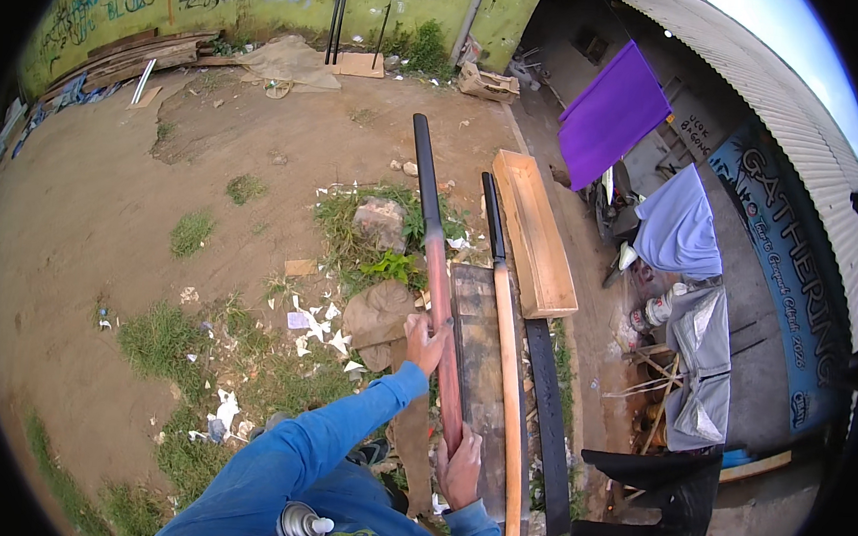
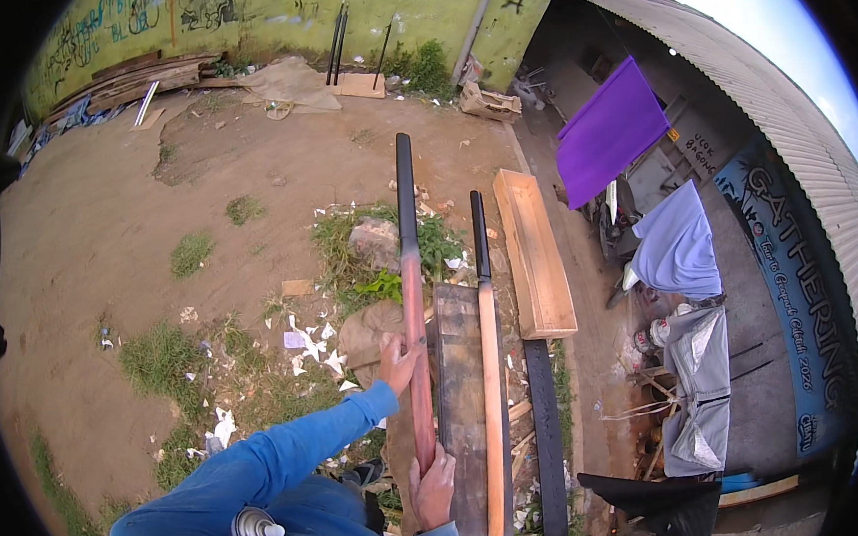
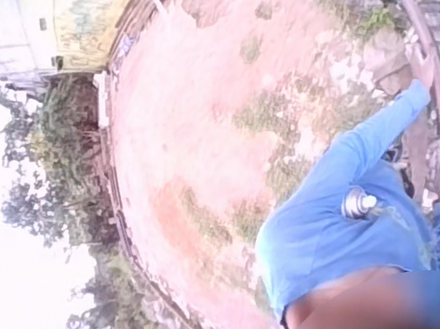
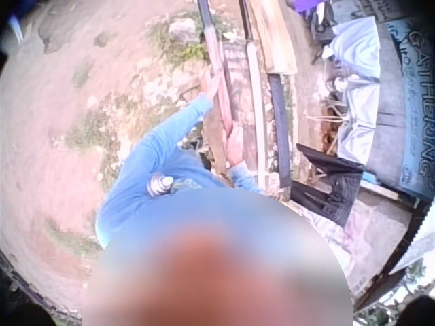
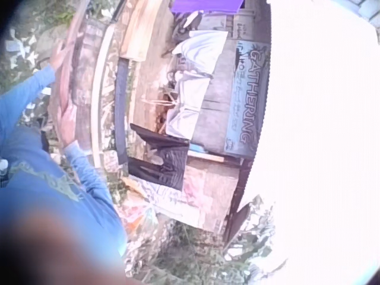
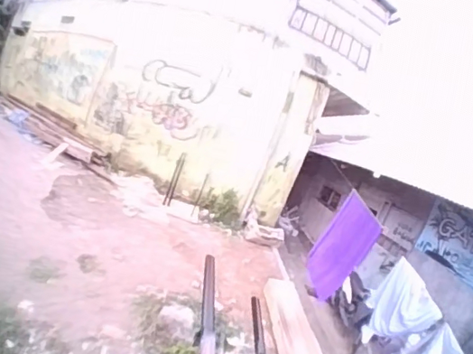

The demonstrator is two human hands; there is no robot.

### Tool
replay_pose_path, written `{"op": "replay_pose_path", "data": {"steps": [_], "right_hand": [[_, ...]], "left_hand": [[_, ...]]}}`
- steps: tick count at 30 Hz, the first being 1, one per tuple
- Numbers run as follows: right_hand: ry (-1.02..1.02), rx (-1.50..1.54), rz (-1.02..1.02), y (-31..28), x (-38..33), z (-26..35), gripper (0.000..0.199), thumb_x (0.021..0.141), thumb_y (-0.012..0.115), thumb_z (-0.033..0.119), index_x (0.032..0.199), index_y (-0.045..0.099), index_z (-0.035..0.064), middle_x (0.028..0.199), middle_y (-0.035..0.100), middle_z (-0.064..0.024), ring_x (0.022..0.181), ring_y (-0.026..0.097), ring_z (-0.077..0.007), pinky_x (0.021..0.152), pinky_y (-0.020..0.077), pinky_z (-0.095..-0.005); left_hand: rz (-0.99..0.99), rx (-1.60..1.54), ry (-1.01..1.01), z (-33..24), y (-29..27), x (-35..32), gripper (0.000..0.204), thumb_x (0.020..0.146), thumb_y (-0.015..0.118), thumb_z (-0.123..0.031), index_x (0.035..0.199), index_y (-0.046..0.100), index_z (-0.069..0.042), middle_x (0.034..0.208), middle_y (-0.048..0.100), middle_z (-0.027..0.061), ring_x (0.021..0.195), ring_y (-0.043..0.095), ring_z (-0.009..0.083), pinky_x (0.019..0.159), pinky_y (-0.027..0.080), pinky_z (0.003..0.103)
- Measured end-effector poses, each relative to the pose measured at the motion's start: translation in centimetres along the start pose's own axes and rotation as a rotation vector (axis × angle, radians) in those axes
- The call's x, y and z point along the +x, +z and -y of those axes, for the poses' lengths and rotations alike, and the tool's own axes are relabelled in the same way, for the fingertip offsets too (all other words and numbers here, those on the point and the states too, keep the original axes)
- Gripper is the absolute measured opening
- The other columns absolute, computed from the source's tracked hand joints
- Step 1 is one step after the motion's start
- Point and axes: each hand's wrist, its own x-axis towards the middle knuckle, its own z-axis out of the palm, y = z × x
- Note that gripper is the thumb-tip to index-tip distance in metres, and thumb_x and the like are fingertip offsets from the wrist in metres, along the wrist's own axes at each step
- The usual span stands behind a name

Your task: The person spray paints a long wooden rod black using a spray can, then places it on a table with other rods. They pick up another rod and spray paint it red, then place it on the table. The person walks into a workshop and places the spray can on a workbench.

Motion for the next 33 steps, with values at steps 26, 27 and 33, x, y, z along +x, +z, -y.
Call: {"op": "replay_pose_path", "data": {"steps": [26, 27, 33], "right_hand": [[-0.735, 0.189, 0.608, 38.3, 18.1, 66.1, 0.023, 0.095, 0.053, 0.019, 0.104, 0.064, 0.0004, 0.075, 0.065, -0.0157, 0.065, 0.065, -0.0302, 0.063, 0.0508, -0.0415], [-0.684, 0.307, 0.522, 39.6, 19.5, 67.8, 0.023, 0.095, 0.054, 0.019, 0.102, 0.065, 0.0005, 0.072, 0.065, -0.0132, 0.063, 0.065, -0.0279, 0.061, 0.0505, -0.0405], [-0.447, 0.635, 0.692, 44.8, 33.4, 79.4, 0.033, 0.096, 0.057, 0.027, 0.111, 0.062, -0.0016, 0.089, 0.070, -0.0124, 0.084, 0.065, -0.0209, 0.079, 0.0491, -0.0359]], "left_hand": [[-0.117, -0.393, 0.222, -3.2, -84.9, 24.3, 0.032, 0.094, 0.060, -0.024, 0.116, 0.053, -0.002, 0.065, 0.054, 0.0009, 0.051, 0.050, 0.0083, 0.047, 0.042, 0.024], [-0.106, -0.372, 0.200, -2.3, -86.5, 25.3, 0.032, 0.094, 0.060, -0.023, 0.116, 0.053, -0.002, 0.065, 0.054, 0.0008, 0.052, 0.050, 0.0080, 0.047, 0.042, 0.024], [-0.061, -0.327, 0.137, 2.5, -93.3, 35.1, 0.025, 0.094, 0.058, -0.019, 0.112, 0.054, -0.002, 0.064, 0.054, 0.0010, 0.051, 0.051, 0.0082, 0.047, 0.042, 0.024]]}}
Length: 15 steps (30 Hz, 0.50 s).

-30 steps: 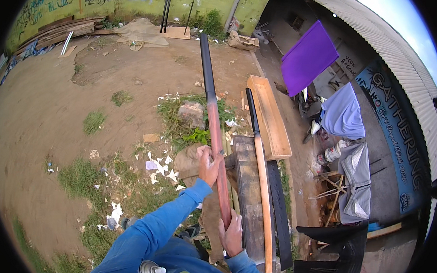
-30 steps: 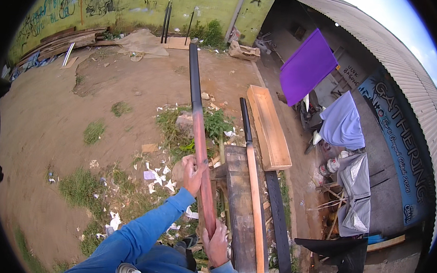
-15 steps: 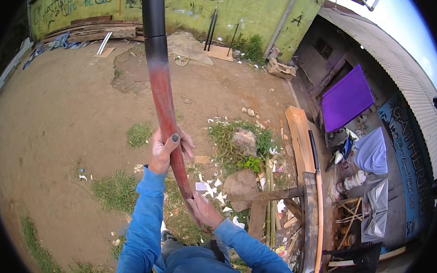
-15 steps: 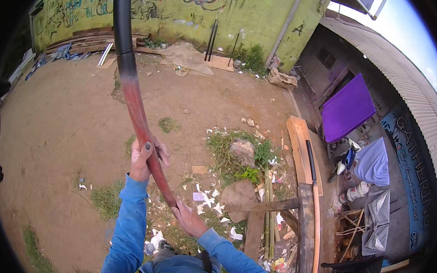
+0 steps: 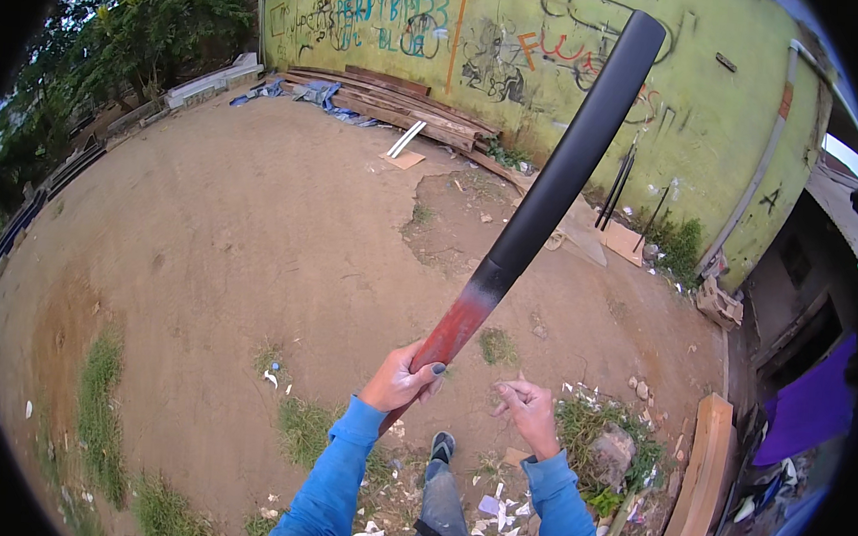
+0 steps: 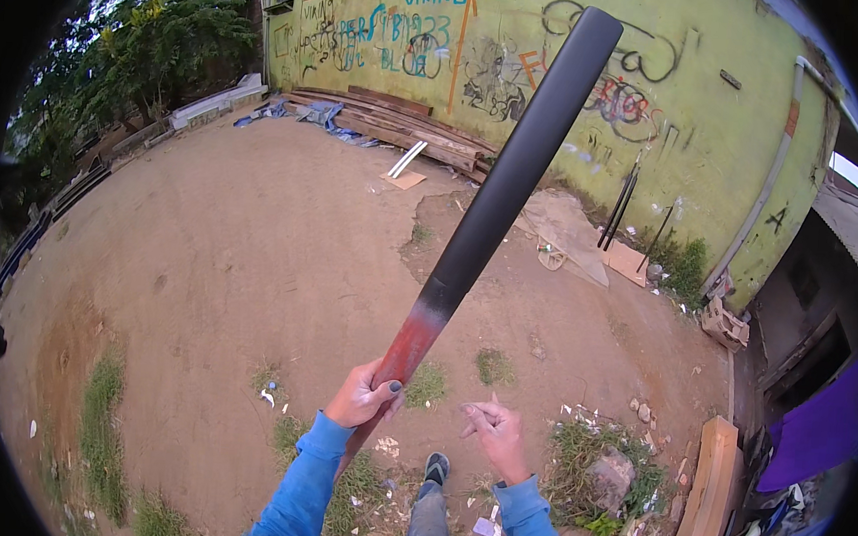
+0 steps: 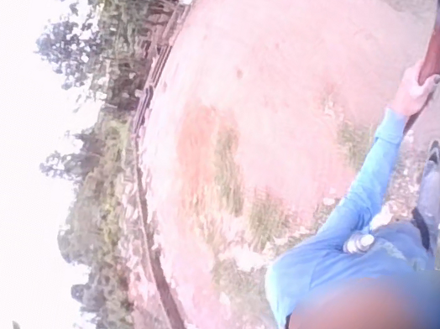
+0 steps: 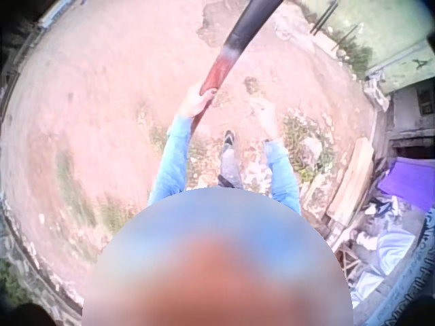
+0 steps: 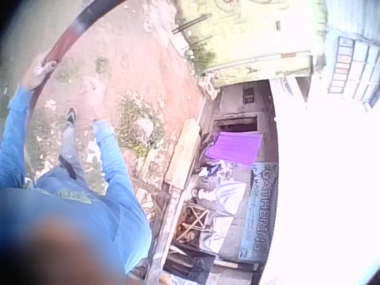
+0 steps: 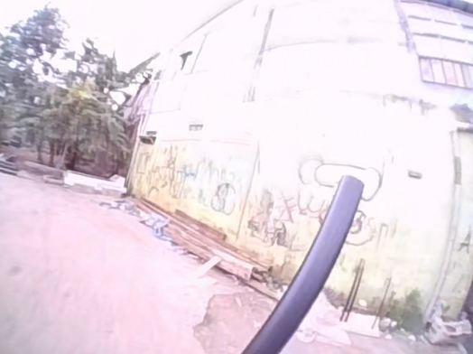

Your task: The person spray paints a long wooden rod black using a spray can, then places it on a table with other rods. They pick up another rod and spray paint it red, then place it on the table. The person walks into a workshop and places the spray can on a workbench.

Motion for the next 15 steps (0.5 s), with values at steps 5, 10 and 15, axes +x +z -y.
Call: {"op": "replay_pose_path", "data": {"steps": [5, 10, 15], "right_hand": [[-0.383, 0.470, 0.292, -4.8, 21.8, 8.1, 0.060, 0.093, 0.061, 0.034, 0.139, 0.041, 0.0004, 0.116, 0.065, -0.0180, 0.113, 0.060, -0.0270, 0.107, 0.0339, -0.0412], [-0.483, 0.395, 0.519, -6.6, 41.6, 17.2, 0.066, 0.087, 0.069, 0.038, 0.136, 0.046, -0.0005, 0.114, 0.066, -0.0155, 0.114, 0.060, -0.0275, 0.108, 0.0354, -0.0396], [-0.380, 0.283, 0.344, -4.5, 53.8, 23.9, 0.048, 0.081, 0.074, 0.045, 0.095, 0.068, -0.0004, 0.090, 0.071, -0.0102, 0.092, 0.065, -0.0166, 0.084, 0.0489, -0.0304]], "left_hand": [[-0.055, 0.048, -0.050, 2.3, -4.8, 13.6, 0.021, 0.094, 0.058, -0.017, 0.108, 0.054, -0.002, 0.064, 0.054, 0.0009, 0.051, 0.051, 0.0083, 0.047, 0.042, 0.024], [-0.120, 0.075, -0.126, 3.2, -8.4, 27.8, 0.018, 0.094, 0.059, -0.017, 0.104, 0.055, -0.002, 0.064, 0.054, 0.0005, 0.053, 0.052, 0.0080, 0.048, 0.043, 0.024], [-0.180, 0.041, -0.162, 5.8, -13.6, 36.8, 0.016, 0.093, 0.061, -0.018, 0.097, 0.057, -0.003, 0.065, 0.055, -0.0004, 0.056, 0.053, 0.0079, 0.051, 0.044, 0.025]]}}
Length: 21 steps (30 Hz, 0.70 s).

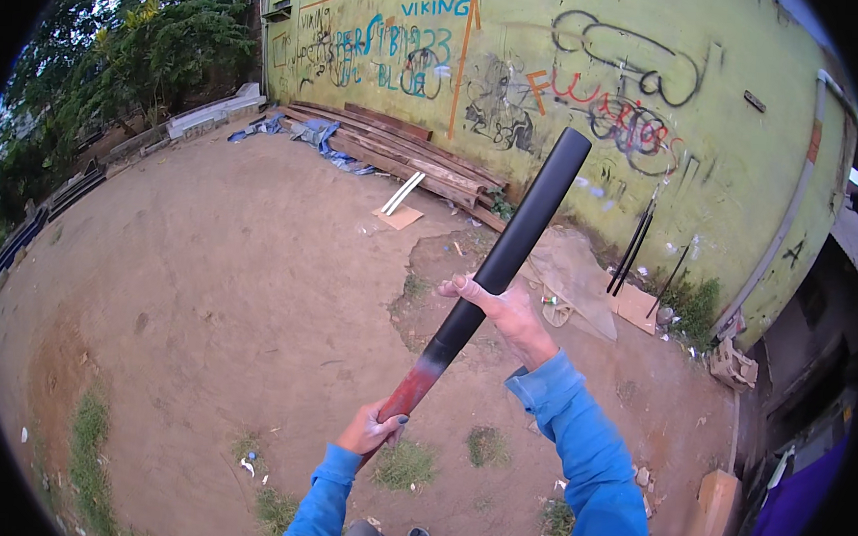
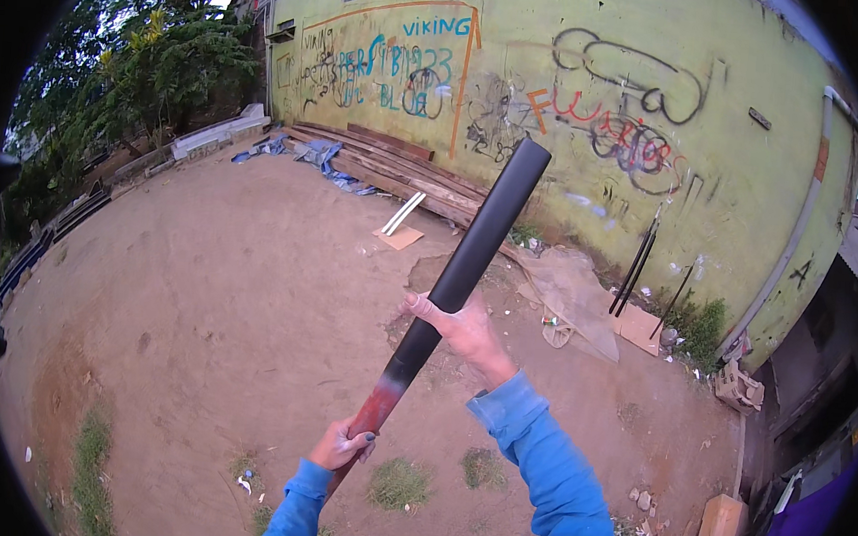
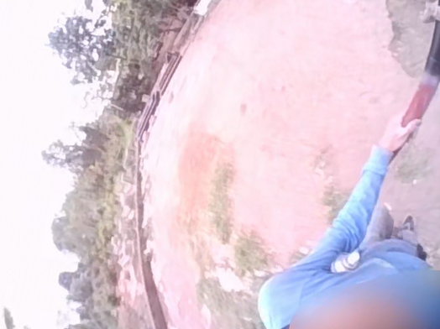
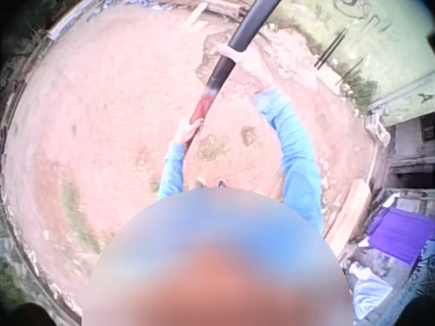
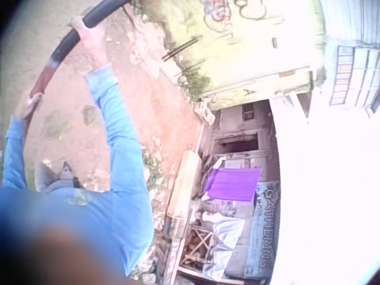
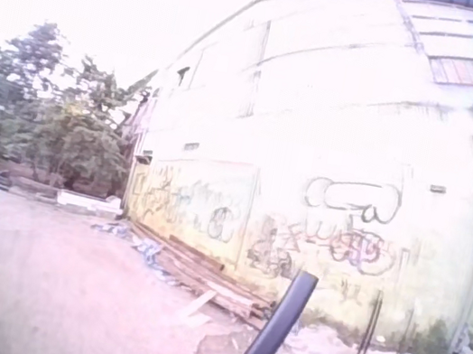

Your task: The person spray paints a long wooden rod black using a spray can, then places it on a table with other rods. They pick up another rod and spray paint it red, then place it on the table. The person walks into a workshop and places the spray can on a workbench.

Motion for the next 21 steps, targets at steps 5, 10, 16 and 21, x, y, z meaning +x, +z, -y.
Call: {"op": "replay_pose_path", "data": {"steps": [5, 10, 16, 21], "right_hand": [[-0.120, -0.119, -0.018, -4.4, 16.1, 0.7, 0.055, 0.082, 0.070, 0.052, 0.090, 0.068, -0.0022, 0.087, 0.071, -0.0135, 0.086, 0.066, -0.0185, 0.088, 0.0468, -0.0313], [-0.503, 0.240, -0.250, -8.7, 34.3, 6.1, 0.056, 0.094, 0.056, 0.046, 0.105, 0.061, -0.0084, 0.087, 0.070, -0.0170, 0.088, 0.067, -0.0209, 0.097, 0.0434, -0.0345], [-0.320, -0.080, 0.212, -1.1, 37.5, 1.1, 0.046, 0.103, 0.035, 0.026, 0.140, 0.027, -0.0004, 0.114, 0.065, -0.0183, 0.116, 0.057, -0.0243, 0.106, 0.0362, -0.0375], [0.548, 0.126, 0.993, 10.2, 30.7, -14.4, 0.074, 0.089, 0.066, 0.025, 0.146, 0.024, 0.0021, 0.125, 0.057, -0.0188, 0.113, 0.057, -0.0234, 0.094, 0.0464, -0.0378]], "left_hand": [[-0.002, -0.014, -0.046, 3.3, -6.4, 8.2, 0.020, 0.092, 0.063, -0.021, 0.084, 0.060, -0.003, 0.066, 0.057, -0.0002, 0.058, 0.054, 0.0082, 0.054, 0.045, 0.026], [-0.057, 0.036, -0.142, 6.1, -12.8, 16.6, 0.023, 0.092, 0.063, -0.024, 0.083, 0.061, -0.002, 0.065, 0.057, 0.0002, 0.058, 0.054, 0.0088, 0.054, 0.044, 0.025], [-0.155, -0.059, -0.111, 4.3, -22.0, 33.5, 0.028, 0.092, 0.063, -0.028, 0.079, 0.059, -0.004, 0.063, 0.055, 0.0004, 0.056, 0.052, 0.0086, 0.052, 0.042, 0.026], [-0.083, -0.072, -0.085, 2.1, -26.5, 49.7, 0.039, 0.096, 0.054, -0.041, 0.085, 0.056, -0.004, 0.062, 0.053, 0.0016, 0.055, 0.052, 0.0101, 0.051, 0.042, 0.027]]}}
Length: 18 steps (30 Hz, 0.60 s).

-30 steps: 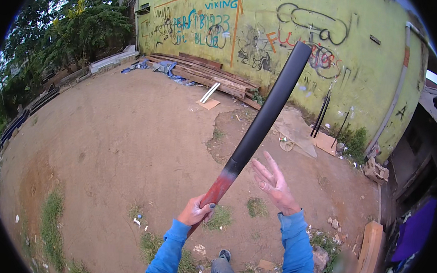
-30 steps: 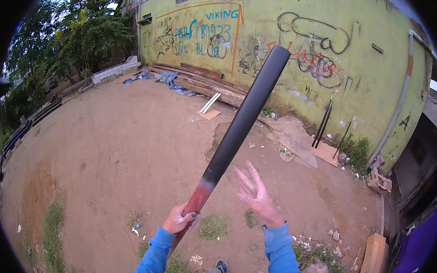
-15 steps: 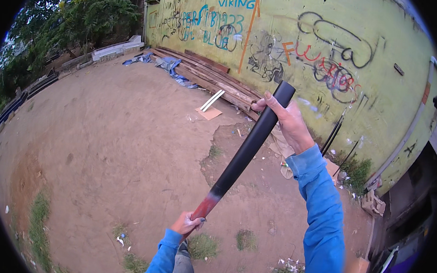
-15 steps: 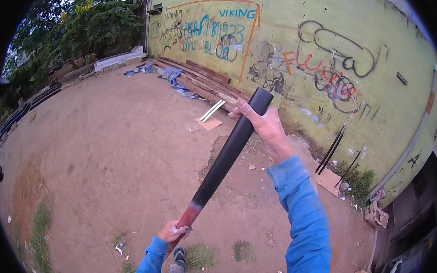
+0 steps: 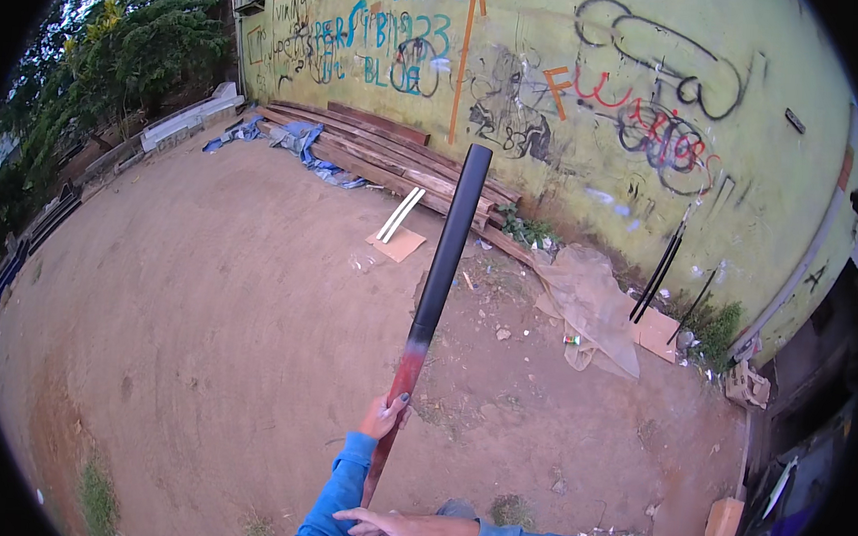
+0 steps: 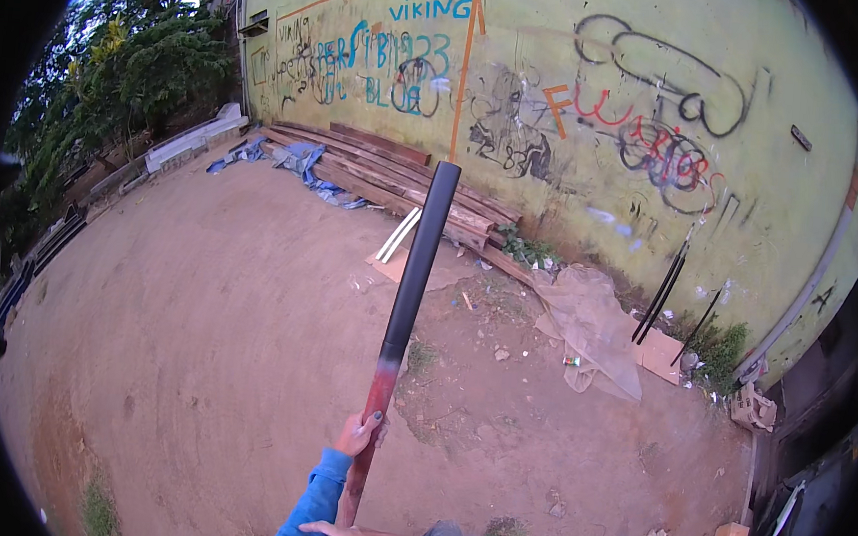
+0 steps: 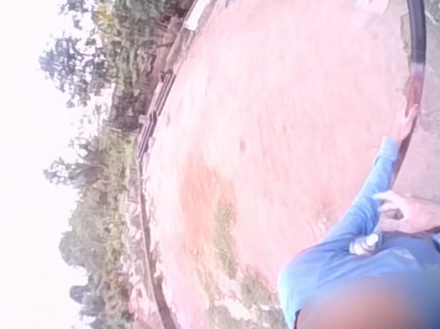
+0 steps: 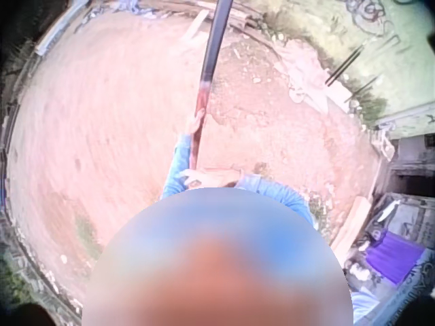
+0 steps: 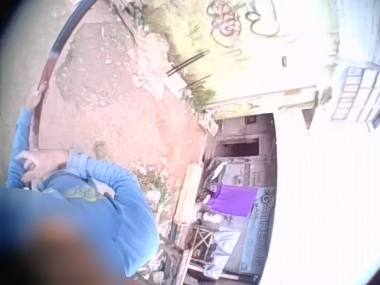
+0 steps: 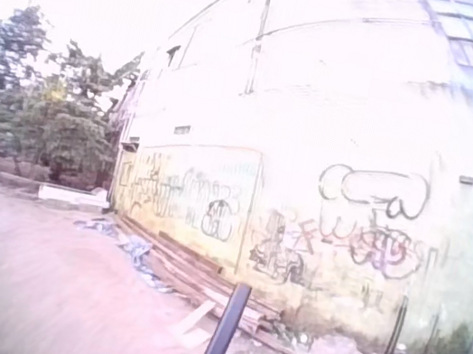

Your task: The person spray paints a long wooden rod black using a spray can, then places it on a table with other rods. They pick up another rod and spray paint it red, then place it on the table. The person walks into a workshop and places the spray can on a workbench.

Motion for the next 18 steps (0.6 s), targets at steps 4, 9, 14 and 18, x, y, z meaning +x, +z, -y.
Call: {"op": "replay_pose_path", "data": {"steps": [4, 9, 14, 18], "right_hand": [[-0.069, 0.142, 0.000, -6.5, 1.4, -2.2, 0.059, 0.086, 0.069, 0.034, 0.129, 0.047, 0.0010, 0.108, 0.066, -0.0111, 0.100, 0.061, -0.0186, 0.088, 0.0481, -0.0330], [-0.292, 0.448, -0.195, -20.0, 1.9, -3.7, 0.047, 0.078, 0.079, 0.029, 0.110, 0.058, 0.0016, 0.096, 0.063, -0.0052, 0.091, 0.059, -0.0135, 0.082, 0.0483, -0.0281], [-0.596, 0.129, -0.328, -35.9, 1.2, -2.3, 0.072, 0.071, 0.082, 0.025, 0.126, 0.042, 0.0055, 0.098, 0.060, -0.0078, 0.094, 0.059, -0.0199, 0.083, 0.0487, -0.0338], [-0.483, -0.036, -0.696, -47.0, -2.8, 2.1, 0.062, 0.069, 0.083, 0.029, 0.117, 0.050, 0.0069, 0.098, 0.060, -0.0118, 0.091, 0.062, -0.0270, 0.082, 0.0514, -0.0389]], "left_hand": [[0.008, 0.016, -0.073, -0.1, -0.4, 12.9, 0.049, 0.098, 0.045, -0.050, 0.082, 0.056, -0.005, 0.063, 0.054, 0.0030, 0.053, 0.052, 0.0124, 0.050, 0.042, 0.028], [0.062, 0.104, -0.139, -1.6, 1.6, 30.1, 0.055, 0.097, 0.041, -0.054, 0.099, 0.054, 0.000, 0.064, 0.053, 0.0060, 0.048, 0.051, 0.0156, 0.046, 0.043, 0.030], [0.044, 0.148, -0.118, -10.3, 6.8, 48.2, 0.044, 0.097, 0.047, -0.047, 0.098, 0.052, -0.004, 0.064, 0.054, 0.0044, 0.047, 0.052, 0.0139, 0.044, 0.041, 0.028], [0.215, 0.267, 0.037, -17.3, 9.0, 62.0, 0.047, 0.094, 0.053, -0.049, 0.097, 0.054, -0.003, 0.069, 0.057, 0.0055, 0.053, 0.057, 0.0137, 0.048, 0.046, 0.027]]}}
